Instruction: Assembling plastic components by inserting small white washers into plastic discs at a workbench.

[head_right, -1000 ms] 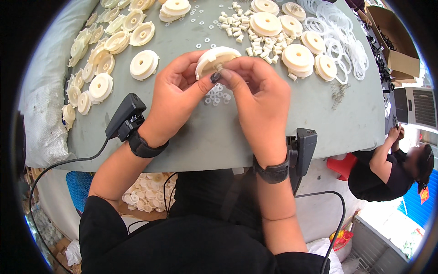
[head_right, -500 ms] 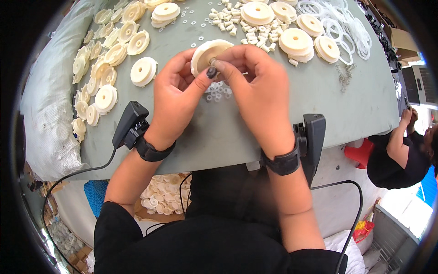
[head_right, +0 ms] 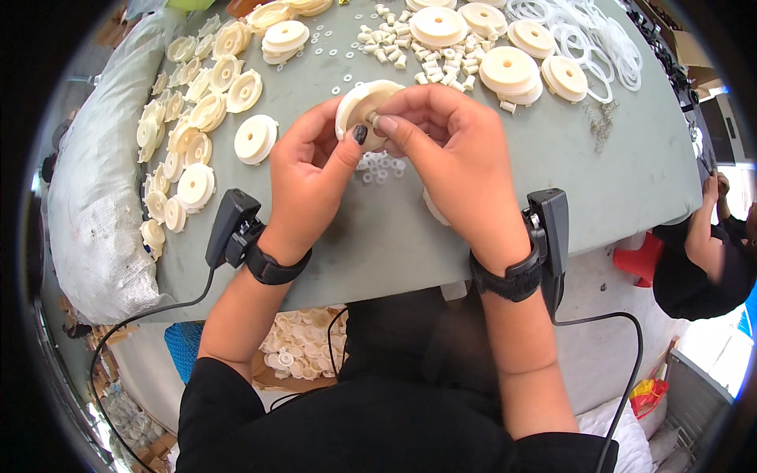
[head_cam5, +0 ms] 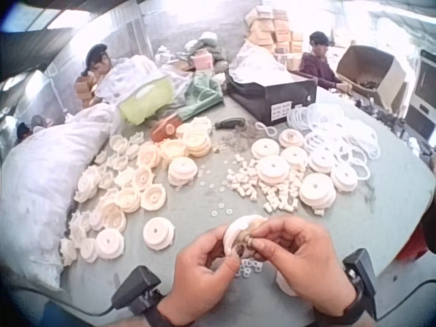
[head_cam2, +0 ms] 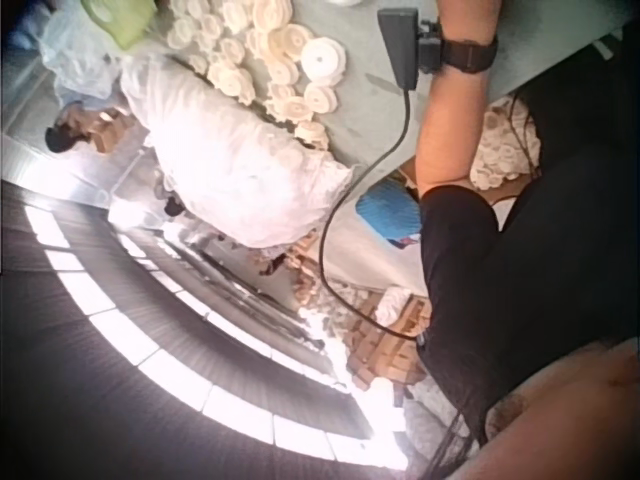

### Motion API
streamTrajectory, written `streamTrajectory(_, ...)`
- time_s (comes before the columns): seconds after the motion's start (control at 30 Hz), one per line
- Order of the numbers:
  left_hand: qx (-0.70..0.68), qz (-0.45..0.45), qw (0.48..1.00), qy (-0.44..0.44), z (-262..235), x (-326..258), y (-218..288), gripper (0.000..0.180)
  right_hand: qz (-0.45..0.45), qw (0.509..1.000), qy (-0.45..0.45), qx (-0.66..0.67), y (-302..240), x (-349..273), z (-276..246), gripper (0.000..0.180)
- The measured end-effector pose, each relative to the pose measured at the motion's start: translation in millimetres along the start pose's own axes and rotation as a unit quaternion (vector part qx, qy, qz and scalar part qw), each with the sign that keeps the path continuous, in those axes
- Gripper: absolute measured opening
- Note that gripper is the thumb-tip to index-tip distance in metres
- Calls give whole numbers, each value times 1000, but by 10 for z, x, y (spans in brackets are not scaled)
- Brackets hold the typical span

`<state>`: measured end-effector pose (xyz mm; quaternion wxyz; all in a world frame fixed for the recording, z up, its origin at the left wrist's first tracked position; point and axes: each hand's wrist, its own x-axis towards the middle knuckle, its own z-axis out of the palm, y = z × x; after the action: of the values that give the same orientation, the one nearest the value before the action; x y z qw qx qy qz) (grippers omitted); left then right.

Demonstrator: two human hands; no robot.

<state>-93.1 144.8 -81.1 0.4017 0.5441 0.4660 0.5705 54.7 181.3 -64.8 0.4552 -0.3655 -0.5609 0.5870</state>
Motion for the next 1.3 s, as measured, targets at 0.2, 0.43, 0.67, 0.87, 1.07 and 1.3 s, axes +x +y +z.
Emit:
streamTrajectory(0.2,78,-10,995,56,-1,20,23,28,41,998,-33,45,0,8,-49,12)
streamTrajectory(0.43,49,-1,998,48,-1,20,7,30,-5,1000,-4,21,18,-14,12,11)
streamTrajectory(0.67,53,28,998,-10,-36,18,15,37,-74,995,21,-69,68,-25,21,9)
streamTrajectory(0.87,3,4,1000,-2,-27,33,-6,39,-65,997,-3,-30,58,-21,10,10)
streamTrajectory(1.07,-23,-1,1000,-4,-18,29,-15,40,4,999,-24,45,1,-27,-36,11)
streamTrajectory(1.3,-11,3,1000,-21,-20,30,-7,40,-26,999,-16,25,23,-25,-23,12)
